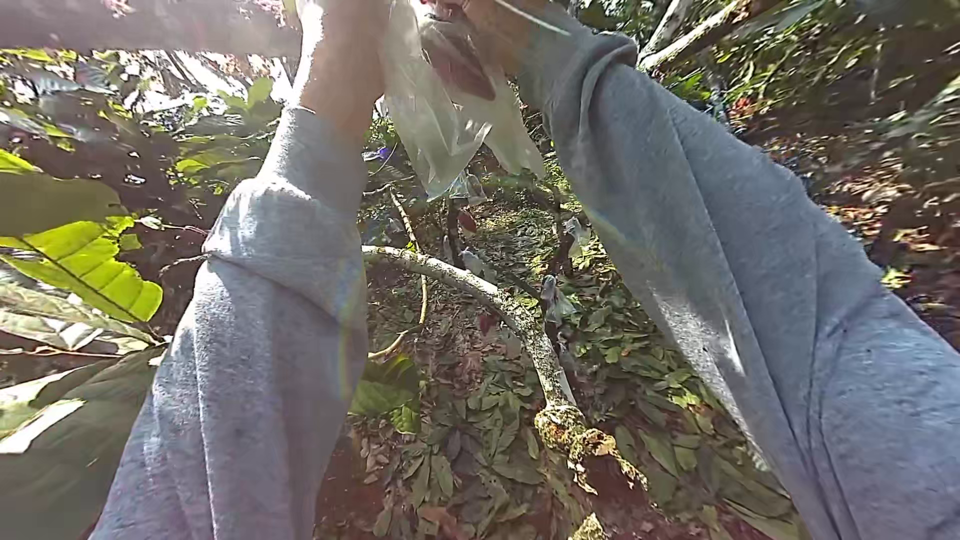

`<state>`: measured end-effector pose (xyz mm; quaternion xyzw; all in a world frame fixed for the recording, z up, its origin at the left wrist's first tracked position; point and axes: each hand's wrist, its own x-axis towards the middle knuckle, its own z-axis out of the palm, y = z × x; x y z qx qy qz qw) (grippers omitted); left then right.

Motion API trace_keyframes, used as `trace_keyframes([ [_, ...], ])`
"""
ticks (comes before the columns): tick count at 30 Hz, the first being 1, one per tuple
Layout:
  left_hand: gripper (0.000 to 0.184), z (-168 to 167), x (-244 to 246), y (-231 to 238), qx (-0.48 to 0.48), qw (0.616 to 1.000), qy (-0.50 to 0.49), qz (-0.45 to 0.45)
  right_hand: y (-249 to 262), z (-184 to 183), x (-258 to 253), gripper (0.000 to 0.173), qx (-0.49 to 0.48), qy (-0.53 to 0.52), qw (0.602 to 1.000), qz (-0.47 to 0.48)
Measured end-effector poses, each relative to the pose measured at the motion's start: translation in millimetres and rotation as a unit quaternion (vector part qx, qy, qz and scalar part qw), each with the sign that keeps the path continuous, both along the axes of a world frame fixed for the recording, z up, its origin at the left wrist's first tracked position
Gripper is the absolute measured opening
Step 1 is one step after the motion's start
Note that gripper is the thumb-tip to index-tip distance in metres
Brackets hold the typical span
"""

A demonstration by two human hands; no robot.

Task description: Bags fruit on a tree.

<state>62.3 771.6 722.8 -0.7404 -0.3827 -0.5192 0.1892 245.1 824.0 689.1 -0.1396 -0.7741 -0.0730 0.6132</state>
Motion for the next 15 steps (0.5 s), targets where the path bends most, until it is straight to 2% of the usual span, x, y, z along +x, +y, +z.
trace_keyframes([
  [1,0.024,-5.9,11.9,-30.1,-0.049,0.996,0.016,0.07,3.7,1.8,0.4,0.014,-0.016,0.018,0.998,0.052],
  [2,0.025,-6.1,22.0,-42.7,-0.052,0.993,-0.005,0.108,2.5,3.5,-0.5,0.012,-0.04,0.04,0.992,0.114],
  [4,0.009,-4.4,27.0,-33.9,-0.002,0.994,-0.108,0.011,-4.8,4.4,-1.8,0.013,-0.108,0.067,0.97,0.206],
  [5,0.009,-1.6,26.1,-24.8,0.016,0.988,-0.146,-0.044,-4.4,6.4,-2.6,0.013,-0.14,0.081,0.957,0.24],
  [6,0.012,1.4,25.1,-16.6,0.032,0.982,-0.167,-0.084,-4.2,8.0,-2.9,0.015,-0.158,0.091,0.953,0.243],
  [7,0.013,2.9,25.2,-14.1,0.037,0.982,-0.166,-0.085,-3.7,9.5,-3.3,0.016,-0.163,0.097,0.955,0.229],
  [10,0.016,-2.1,30.8,-24.1,0.024,0.988,-0.148,-0.044,6.5,15.7,-8.1,0.013,-0.128,0.107,0.961,0.219],
  [13,0.016,-4.7,29.6,-21.1,0.018,0.981,-0.168,-0.098,8.6,20.7,-16.2,0.012,-0.124,0.118,0.959,0.224],
  [15,0.014,-8.9,26.7,-20.1,0.015,0.975,-0.171,-0.143,6.0,20.1,-17.9,0.013,-0.102,0.11,0.971,0.185],
])
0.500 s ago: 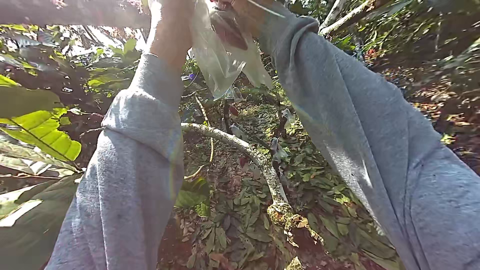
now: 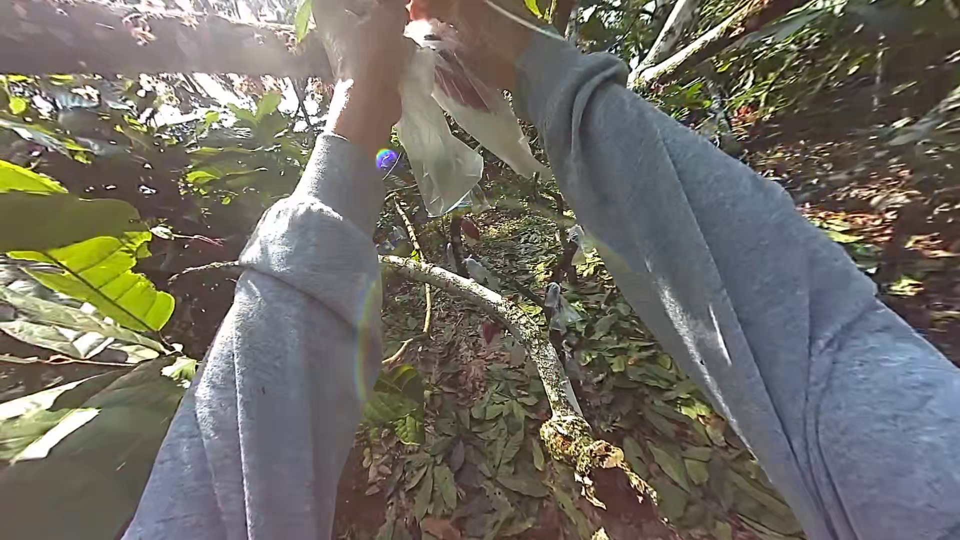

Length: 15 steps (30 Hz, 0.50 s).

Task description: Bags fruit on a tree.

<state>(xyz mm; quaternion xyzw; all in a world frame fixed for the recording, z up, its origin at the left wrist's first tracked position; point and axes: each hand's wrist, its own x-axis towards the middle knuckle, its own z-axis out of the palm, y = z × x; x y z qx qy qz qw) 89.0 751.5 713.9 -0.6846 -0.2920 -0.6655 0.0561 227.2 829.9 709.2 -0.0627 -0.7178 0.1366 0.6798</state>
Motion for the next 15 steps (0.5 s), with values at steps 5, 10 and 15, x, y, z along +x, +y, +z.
trace_keyframes([
  [5,0.02,-39.3,6.4,-70.6,-0.094,0.993,0.022,0.064,-2.2,-2.6,0.9,0.022,0.065,-0.067,0.986,-0.138],
  [10,0.027,-2.7,-7.3,1.1,-0.017,1.0,0.0,0.018,-3.5,-6.5,2.4,0.022,0.03,-0.01,0.998,-0.063],
  [15,0.017,-32.0,-1.7,-52.9,-0.065,0.998,0.007,0.008,-4.6,-7.4,9.6,0.02,0.023,-0.032,0.997,-0.061],
])
